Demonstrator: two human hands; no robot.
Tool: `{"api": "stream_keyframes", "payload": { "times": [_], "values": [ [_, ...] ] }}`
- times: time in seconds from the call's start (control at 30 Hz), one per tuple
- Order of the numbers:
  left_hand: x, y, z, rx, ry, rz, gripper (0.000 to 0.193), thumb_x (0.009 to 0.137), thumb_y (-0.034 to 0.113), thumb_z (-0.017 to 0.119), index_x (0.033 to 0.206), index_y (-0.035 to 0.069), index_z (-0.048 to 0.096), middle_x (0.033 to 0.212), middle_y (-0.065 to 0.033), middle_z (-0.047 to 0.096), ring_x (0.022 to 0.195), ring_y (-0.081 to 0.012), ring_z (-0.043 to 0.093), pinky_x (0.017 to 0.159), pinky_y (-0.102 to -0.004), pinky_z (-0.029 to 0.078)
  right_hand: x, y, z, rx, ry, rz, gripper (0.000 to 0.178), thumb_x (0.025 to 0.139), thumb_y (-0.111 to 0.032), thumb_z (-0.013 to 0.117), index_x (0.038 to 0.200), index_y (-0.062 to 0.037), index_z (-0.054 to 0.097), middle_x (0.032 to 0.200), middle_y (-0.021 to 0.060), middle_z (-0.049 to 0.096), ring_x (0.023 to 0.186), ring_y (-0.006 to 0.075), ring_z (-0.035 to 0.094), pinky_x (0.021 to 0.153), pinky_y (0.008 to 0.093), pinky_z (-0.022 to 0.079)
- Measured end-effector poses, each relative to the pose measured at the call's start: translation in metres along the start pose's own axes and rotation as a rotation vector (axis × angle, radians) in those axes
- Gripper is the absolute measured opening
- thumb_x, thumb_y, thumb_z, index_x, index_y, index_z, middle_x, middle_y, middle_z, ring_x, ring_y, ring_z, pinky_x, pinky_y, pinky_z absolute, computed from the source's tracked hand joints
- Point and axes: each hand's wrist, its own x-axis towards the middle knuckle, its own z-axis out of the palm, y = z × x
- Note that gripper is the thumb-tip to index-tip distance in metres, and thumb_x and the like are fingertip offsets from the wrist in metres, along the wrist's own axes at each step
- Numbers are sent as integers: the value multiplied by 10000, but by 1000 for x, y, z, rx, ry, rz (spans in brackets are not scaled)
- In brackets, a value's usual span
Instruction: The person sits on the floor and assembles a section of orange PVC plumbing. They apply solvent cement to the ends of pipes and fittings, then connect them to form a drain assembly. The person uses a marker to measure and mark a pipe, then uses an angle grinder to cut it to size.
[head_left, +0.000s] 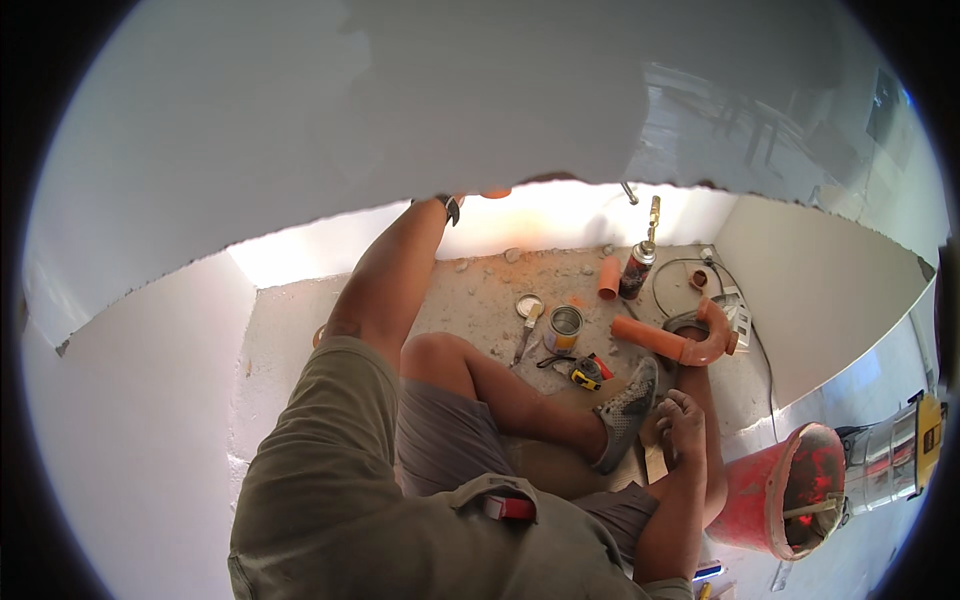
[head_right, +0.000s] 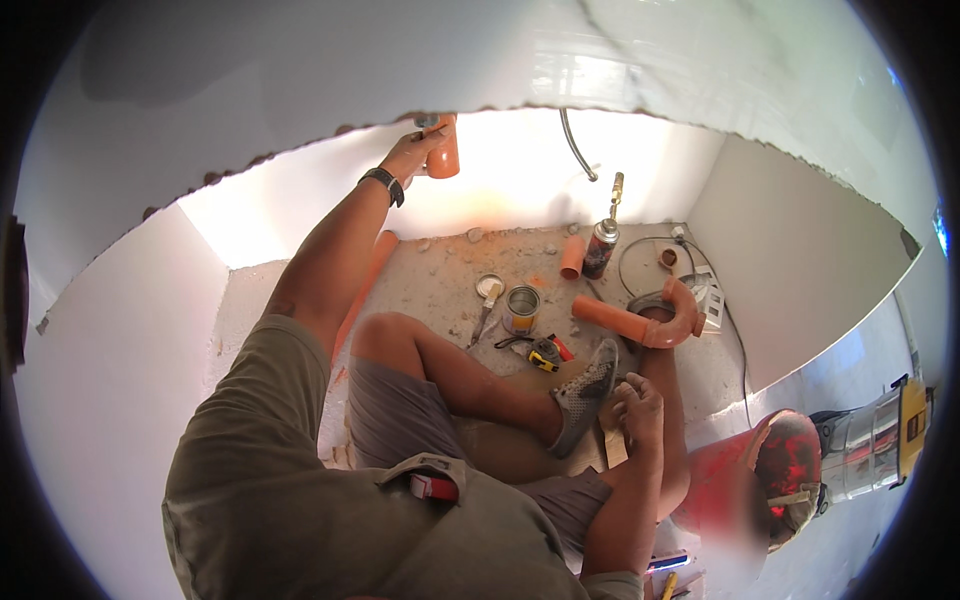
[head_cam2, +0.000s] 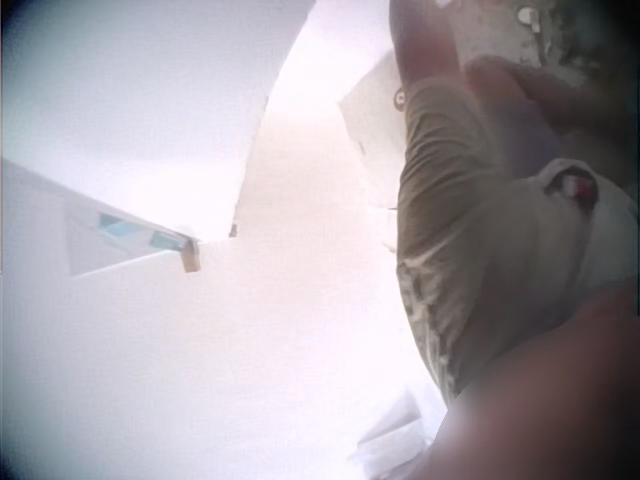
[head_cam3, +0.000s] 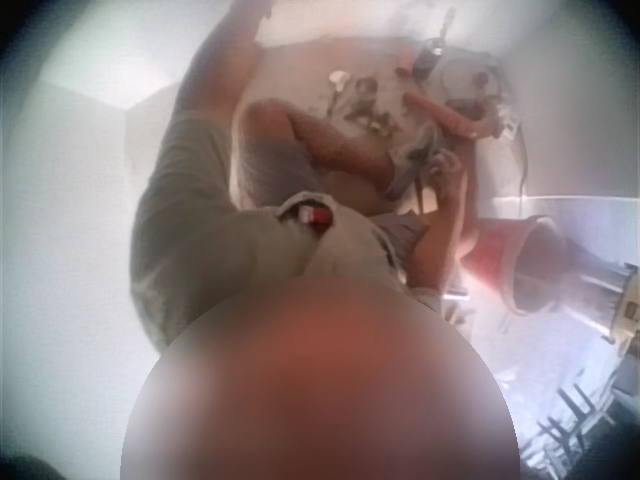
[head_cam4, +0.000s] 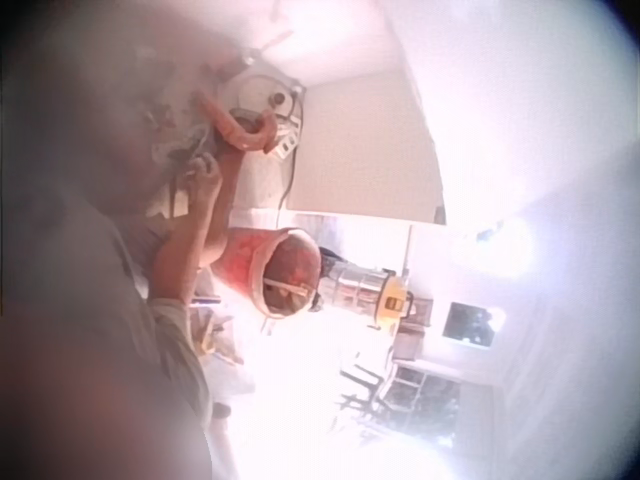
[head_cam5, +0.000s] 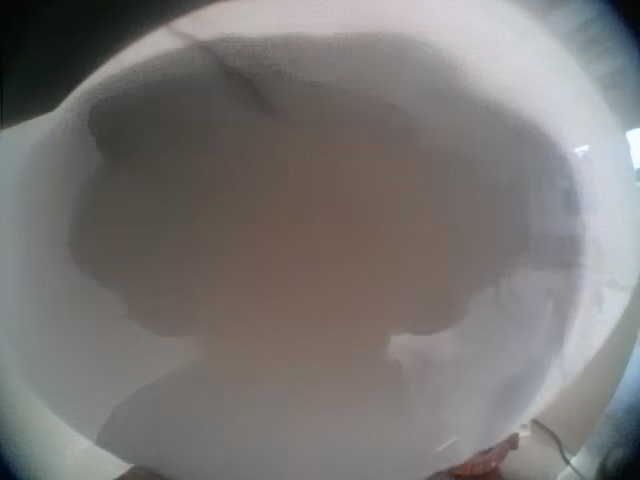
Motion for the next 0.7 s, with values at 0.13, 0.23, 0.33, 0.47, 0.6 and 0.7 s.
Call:
{"api": "stream_keyframes", "payload": {
  "times": [0.13, 0.23, 0.33, 0.47, 0.6, 0.7],
  "values": [
    [6, -9, 4, -44, 45, 72, 891, 838, 556, 768, 1412, -54, 463, 1350, -156, 569, 1249, -247, 568, 1060, -445, 462, 11, -8, 3, -13, 35, -87, 365, 964, -114, 631, 1278, 70, 604, 907, 62, 696, 621, 80, 612, 540, 220, 468],
    [2, -8, 22, -14, 162, 153, 797, 846, 491, 776, 1359, -58, 510, 1258, -133, 612, 1158, -214, 597, 1008, -396, 477, 16, -13, 3, 11, 21, -111, 379, 953, -129, 644, 1274, 71, 610, 883, 55, 688, 611, 81, 608, 532, 223, 464],
    [-10, -6, 36, 10, 167, 277, 640, 823, 381, 807, 1236, -55, 585, 1113, -111, 649, 997, -180, 625, 900, -349, 500, 22, -17, -2, 15, 44, -115, 334, 939, -160, 652, 1197, 52, 647, 842, 46, 678, 590, 82, 598, 510, 235, 456],
    [-9, 2, 36, 56, 195, 224, 519, 787, 273, 838, 1135, -40, 614, 942, -77, 651, 828, -163, 624, 730, -305, 529, 49, -18, -17, -7, 176, -59, 205, 916, -225, 641, 851, -32, 662, 708, 10, 599, 552, 86, 575, 476, 264, 435],
    [-3, 5, 30, -12, 210, 150, 489, 778, 235, 844, 1078, -66, 602, 977, -92, 622, 811, -171, 593, 735, -333, 529, 88, -9, -39, -315, 319, 25, 305, 897, -284, 680, 914, 20, 695, 872, 171, 688, 782, 259, 663, 675, 383, 517],
    [-6, 12, 26, -27, 139, 32, 483, 813, 225, 824, 1167, 3, 581, 1064, -75, 582, 958, -191, 589, 889, -471, 578, 112, -1, -52, -474, 539, 92, 559, 822, -392, 741, 1060, 112, 697, 1146, 331, 675, 1136, 427, 658, 969, 452, 532]
  ]
}}
